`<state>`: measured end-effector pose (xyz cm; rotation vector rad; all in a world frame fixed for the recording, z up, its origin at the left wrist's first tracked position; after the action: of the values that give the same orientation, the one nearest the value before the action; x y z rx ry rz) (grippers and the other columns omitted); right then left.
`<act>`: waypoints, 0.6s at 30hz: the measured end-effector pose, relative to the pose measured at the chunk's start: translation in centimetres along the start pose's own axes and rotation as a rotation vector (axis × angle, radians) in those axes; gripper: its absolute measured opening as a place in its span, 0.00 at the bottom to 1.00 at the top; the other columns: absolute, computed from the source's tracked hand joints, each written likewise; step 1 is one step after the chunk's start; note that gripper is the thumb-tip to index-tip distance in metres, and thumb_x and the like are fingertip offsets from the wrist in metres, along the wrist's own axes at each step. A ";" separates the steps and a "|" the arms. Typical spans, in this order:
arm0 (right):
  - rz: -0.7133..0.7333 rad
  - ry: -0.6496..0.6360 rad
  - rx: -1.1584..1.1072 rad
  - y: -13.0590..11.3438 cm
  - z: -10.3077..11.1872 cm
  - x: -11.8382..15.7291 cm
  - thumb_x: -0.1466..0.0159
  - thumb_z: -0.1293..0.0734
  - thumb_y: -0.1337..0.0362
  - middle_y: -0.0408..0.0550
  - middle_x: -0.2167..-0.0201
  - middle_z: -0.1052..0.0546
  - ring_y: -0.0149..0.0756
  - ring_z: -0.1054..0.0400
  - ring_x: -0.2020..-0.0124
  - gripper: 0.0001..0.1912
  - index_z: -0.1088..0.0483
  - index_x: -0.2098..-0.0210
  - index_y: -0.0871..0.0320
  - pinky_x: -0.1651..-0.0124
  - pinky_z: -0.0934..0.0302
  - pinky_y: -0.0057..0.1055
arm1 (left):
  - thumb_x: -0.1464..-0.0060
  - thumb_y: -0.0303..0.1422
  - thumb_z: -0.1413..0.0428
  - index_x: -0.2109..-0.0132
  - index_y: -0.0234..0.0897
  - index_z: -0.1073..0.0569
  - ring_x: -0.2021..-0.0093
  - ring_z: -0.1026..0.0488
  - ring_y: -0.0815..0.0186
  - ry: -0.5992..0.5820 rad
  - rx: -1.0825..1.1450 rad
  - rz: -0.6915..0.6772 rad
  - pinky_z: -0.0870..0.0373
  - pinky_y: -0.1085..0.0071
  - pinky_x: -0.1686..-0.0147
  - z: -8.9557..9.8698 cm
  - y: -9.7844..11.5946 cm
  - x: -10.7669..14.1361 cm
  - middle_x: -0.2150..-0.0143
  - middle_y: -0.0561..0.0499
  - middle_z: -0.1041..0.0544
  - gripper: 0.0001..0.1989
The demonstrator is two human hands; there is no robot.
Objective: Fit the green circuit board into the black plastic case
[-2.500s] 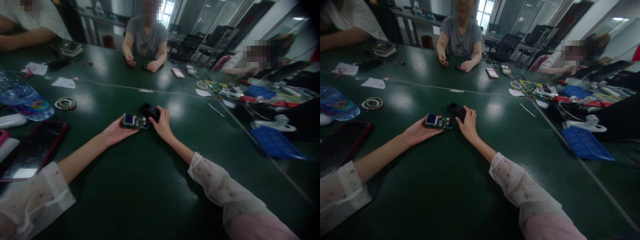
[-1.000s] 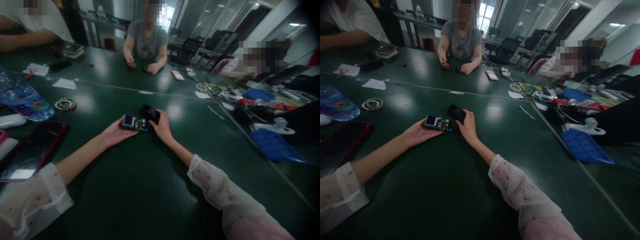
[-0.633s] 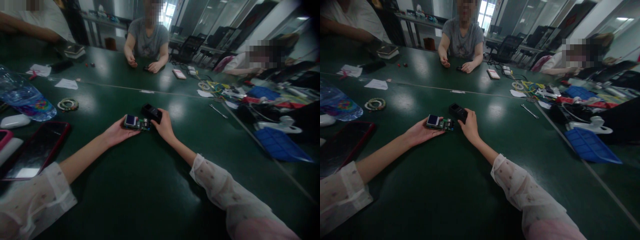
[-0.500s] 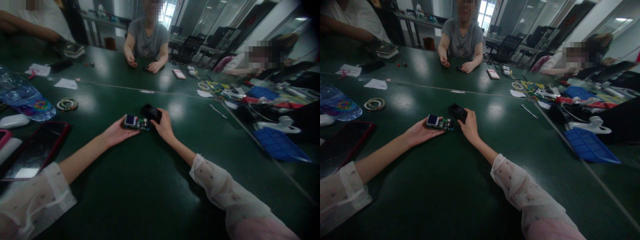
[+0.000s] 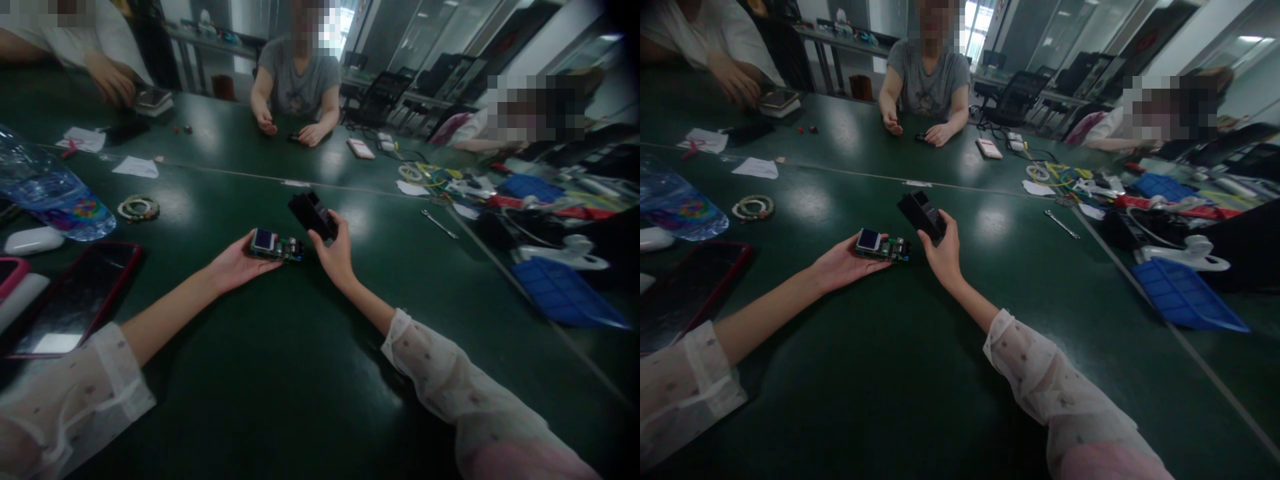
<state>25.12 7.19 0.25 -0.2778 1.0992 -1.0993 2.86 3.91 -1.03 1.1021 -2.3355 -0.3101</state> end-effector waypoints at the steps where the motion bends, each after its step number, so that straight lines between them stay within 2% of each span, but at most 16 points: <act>1: 0.036 0.011 -0.001 -0.3 0.1 0.1 0.35 0.34 0.54 0.57 0.43 0.33 0.46 0.36 0.41 0.29 0.45 0.38 0.55 0.39 0.39 0.48 | 0.32 0.41 0.56 0.30 0.34 0.47 0.39 0.30 0.50 -0.001 -0.001 0.002 0.33 0.54 0.40 0.0 0.0 0.0 0.38 0.34 0.31 0.28; 4: 0.143 0.032 0.000 -1.3 0.2 0.4 0.34 0.35 0.52 0.55 0.41 0.35 0.47 0.39 0.39 0.31 0.47 0.36 0.52 0.37 0.42 0.52 | 0.32 0.41 0.57 0.30 0.34 0.48 0.41 0.28 0.51 -0.002 -0.013 0.001 0.33 0.55 0.40 0.0 0.0 -0.1 0.38 0.35 0.31 0.28; 9: 0.269 0.036 -0.005 -2.7 0.2 0.9 0.34 0.35 0.53 0.55 0.42 0.36 0.50 0.40 0.40 0.32 0.49 0.34 0.49 0.38 0.42 0.56 | 0.32 0.41 0.57 0.31 0.29 0.46 0.41 0.29 0.50 0.014 -0.057 -0.023 0.35 0.56 0.40 -0.2 0.0 -0.1 0.39 0.33 0.30 0.29; 15: 0.353 -0.116 -0.023 -3.8 -0.1 1.4 0.34 0.35 0.53 0.56 0.44 0.36 0.51 0.39 0.42 0.34 0.50 0.33 0.49 0.41 0.38 0.57 | 0.32 0.39 0.59 0.30 0.32 0.46 0.43 0.27 0.53 -0.042 -0.068 -0.026 0.36 0.57 0.40 -0.4 -0.1 -0.1 0.40 0.35 0.29 0.27; 18: 0.378 -0.177 -0.048 -4.0 -0.3 1.5 0.34 0.35 0.54 0.56 0.44 0.36 0.50 0.39 0.42 0.33 0.50 0.33 0.48 0.42 0.37 0.55 | 0.32 0.38 0.59 0.31 0.33 0.44 0.45 0.26 0.53 -0.028 -0.077 -0.038 0.35 0.57 0.41 -0.4 0.0 -0.1 0.42 0.36 0.28 0.26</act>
<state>22.65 4.12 1.91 -0.1905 0.9715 -0.6988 3.15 3.96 -0.70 1.1125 -2.3096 -0.4283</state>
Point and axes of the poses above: each hand's wrist, its own x-axis away from the middle knuckle, its own z-axis out of the back of the hand, y = z × x, the point moved 3 cm from there along -x, towards the middle knuckle
